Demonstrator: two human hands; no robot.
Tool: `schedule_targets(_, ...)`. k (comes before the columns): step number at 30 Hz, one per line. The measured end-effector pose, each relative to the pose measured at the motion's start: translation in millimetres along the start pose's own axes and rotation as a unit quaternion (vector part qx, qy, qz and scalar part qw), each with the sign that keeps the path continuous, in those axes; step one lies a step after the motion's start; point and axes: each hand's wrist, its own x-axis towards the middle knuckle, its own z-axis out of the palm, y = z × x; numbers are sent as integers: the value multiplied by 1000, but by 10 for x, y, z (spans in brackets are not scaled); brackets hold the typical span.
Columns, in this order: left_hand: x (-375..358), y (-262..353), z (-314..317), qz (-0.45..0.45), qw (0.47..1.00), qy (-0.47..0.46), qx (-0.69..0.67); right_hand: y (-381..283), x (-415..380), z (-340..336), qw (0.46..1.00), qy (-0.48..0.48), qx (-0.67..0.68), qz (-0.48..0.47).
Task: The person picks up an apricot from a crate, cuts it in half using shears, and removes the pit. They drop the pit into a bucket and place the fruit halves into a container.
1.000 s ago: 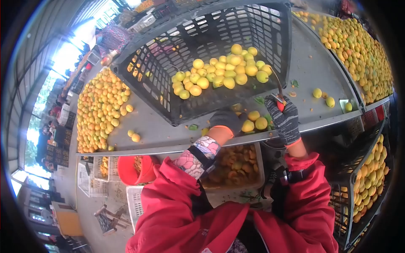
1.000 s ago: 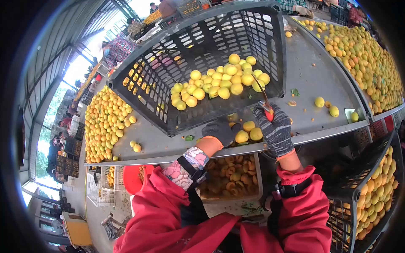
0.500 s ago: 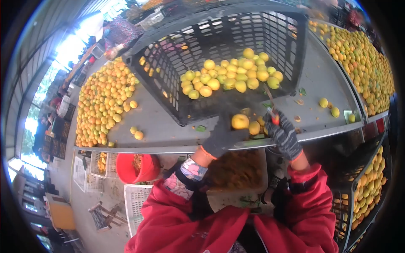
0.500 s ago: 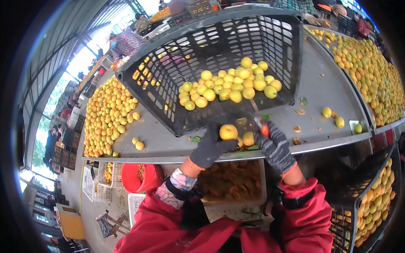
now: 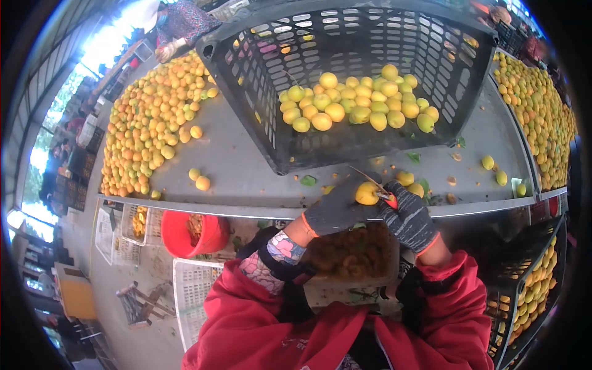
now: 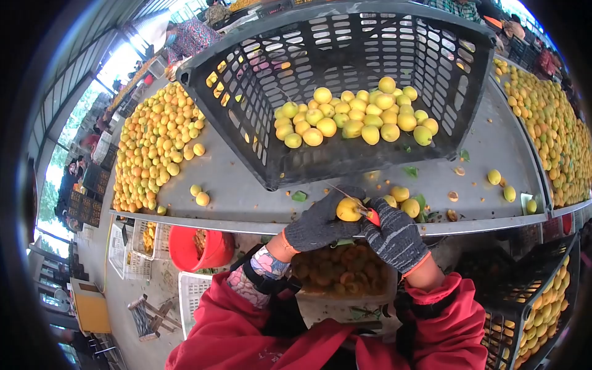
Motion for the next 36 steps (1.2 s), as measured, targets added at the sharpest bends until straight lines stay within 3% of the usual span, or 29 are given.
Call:
schedule_targets(5, -63, 82, 3, -9, 1000, 17, 19, 34, -20, 74, 999, -9, -30, -12)
schedule_targets(11, -104, 110, -19, 56, 993, 52, 89, -84, 36, 112, 998, -42, -7, 42)
schedule_targets(14, -120, 102, -30, 46, 990, 53, 120, -103, 53, 153, 997, -56, -3, 58)
schedule_targets(18, -139, 151, -64, 66, 990, 37, 120, -46, -11, 226, 995, 1, -55, -85)
schedule_targets(22, -119, 152, -168, 82, 992, -1, 95, -20, -55, 186, 963, -77, -150, -212)
schedule_targets(26, -145, 188, -251, 113, 991, -35, 68, -214, -61, -31, 890, -171, -242, -347)
schedule_targets(28, -133, 239, -273, 76, 997, -25, -9, -171, -11, -54, 908, -135, -144, -369)
schedule_targets(29, -120, 263, -287, 60, 997, -21, -46, -206, 5, -98, 951, -206, -19, -230)
schedule_targets(30, -96, 238, -291, 77, 996, 11, -49, -295, 54, -154, 957, -234, 160, -60)
schedule_targets(32, -50, 162, -287, 116, 989, 75, -53, -354, 101, -203, 891, -166, 373, 198)
schedule_targets(33, -56, 198, -301, 63, 988, 83, -110, -333, 117, -180, 835, -129, 442, 301)
schedule_targets(34, -75, 236, -308, 10, 982, 91, -168, -392, 173, -88, 941, -44, 281, 184)
schedule_targets(36, -82, 246, -294, -73, 957, 124, -252, -310, 164, 16, 939, -24, 278, 201)
